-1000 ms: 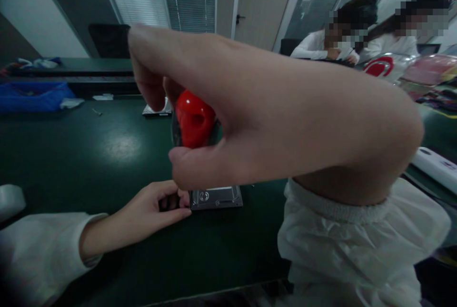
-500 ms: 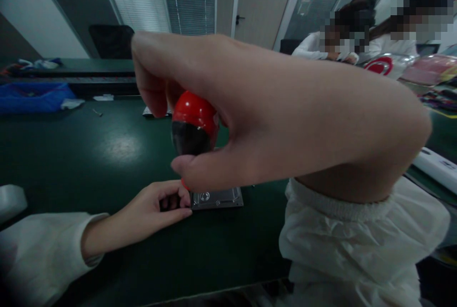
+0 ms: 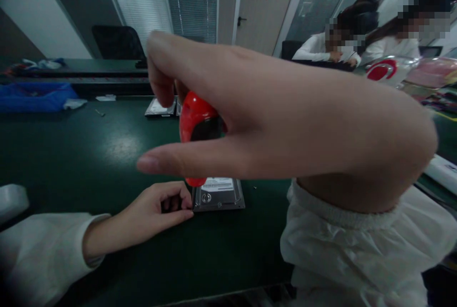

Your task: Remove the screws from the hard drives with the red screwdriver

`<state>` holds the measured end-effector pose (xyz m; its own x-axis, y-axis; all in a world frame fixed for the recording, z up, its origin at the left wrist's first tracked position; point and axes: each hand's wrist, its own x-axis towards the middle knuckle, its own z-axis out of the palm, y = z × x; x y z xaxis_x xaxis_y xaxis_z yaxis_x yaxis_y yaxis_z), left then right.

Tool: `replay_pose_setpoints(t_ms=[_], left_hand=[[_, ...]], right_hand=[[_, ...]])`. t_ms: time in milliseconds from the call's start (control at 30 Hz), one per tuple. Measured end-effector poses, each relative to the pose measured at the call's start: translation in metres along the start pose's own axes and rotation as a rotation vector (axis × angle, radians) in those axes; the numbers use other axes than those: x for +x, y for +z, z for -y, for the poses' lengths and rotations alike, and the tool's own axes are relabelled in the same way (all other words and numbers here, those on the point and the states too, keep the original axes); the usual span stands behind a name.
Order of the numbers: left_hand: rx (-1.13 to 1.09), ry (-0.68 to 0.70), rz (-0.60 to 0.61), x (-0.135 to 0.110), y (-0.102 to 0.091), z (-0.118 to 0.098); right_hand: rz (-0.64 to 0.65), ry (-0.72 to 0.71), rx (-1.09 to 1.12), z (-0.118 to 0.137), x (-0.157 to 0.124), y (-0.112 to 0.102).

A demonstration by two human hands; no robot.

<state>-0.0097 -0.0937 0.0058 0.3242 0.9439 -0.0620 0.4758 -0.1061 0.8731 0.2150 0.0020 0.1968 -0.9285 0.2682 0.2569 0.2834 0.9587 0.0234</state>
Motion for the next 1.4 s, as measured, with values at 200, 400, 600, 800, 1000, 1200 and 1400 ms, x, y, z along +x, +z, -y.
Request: replay_pose_setpoints(t_ms=[200,400,600,800,1000,1200,1400], left_hand=[[0.017,-0.020,0.006,0.001,0.000,-0.003],[0.013,-0.006,0.008,0.001,-0.001,-0.002],[-0.007,-0.019,0.002,0.001,0.000,-0.001],[-0.028,-0.006,0.013,0.001,0.000,-0.002],[-0.004,-0.025,0.005,0.002,0.000,-0.004],[0.006,-0.017,0.002,0.002,0.001,0.000],[0.019,-0.035,-0.003,0.002,0.001,-0.002]], right_hand=[[-0.049,0.135,-0.043,-0.001,0.004,0.004],[0.035,-0.032,0.064,-0.002,0.000,-0.002],[-0.016,0.037,0.021,0.003,0.002,0.000],[0.050,-0.159,0.093,0.000,-0.006,-0.009],[-0.022,-0.027,-0.029,0.003,-0.001,-0.003],[0.016,-0.066,0.057,0.001,0.000,-0.002],[-0.058,0.027,0.026,0.002,0.006,0.003]])
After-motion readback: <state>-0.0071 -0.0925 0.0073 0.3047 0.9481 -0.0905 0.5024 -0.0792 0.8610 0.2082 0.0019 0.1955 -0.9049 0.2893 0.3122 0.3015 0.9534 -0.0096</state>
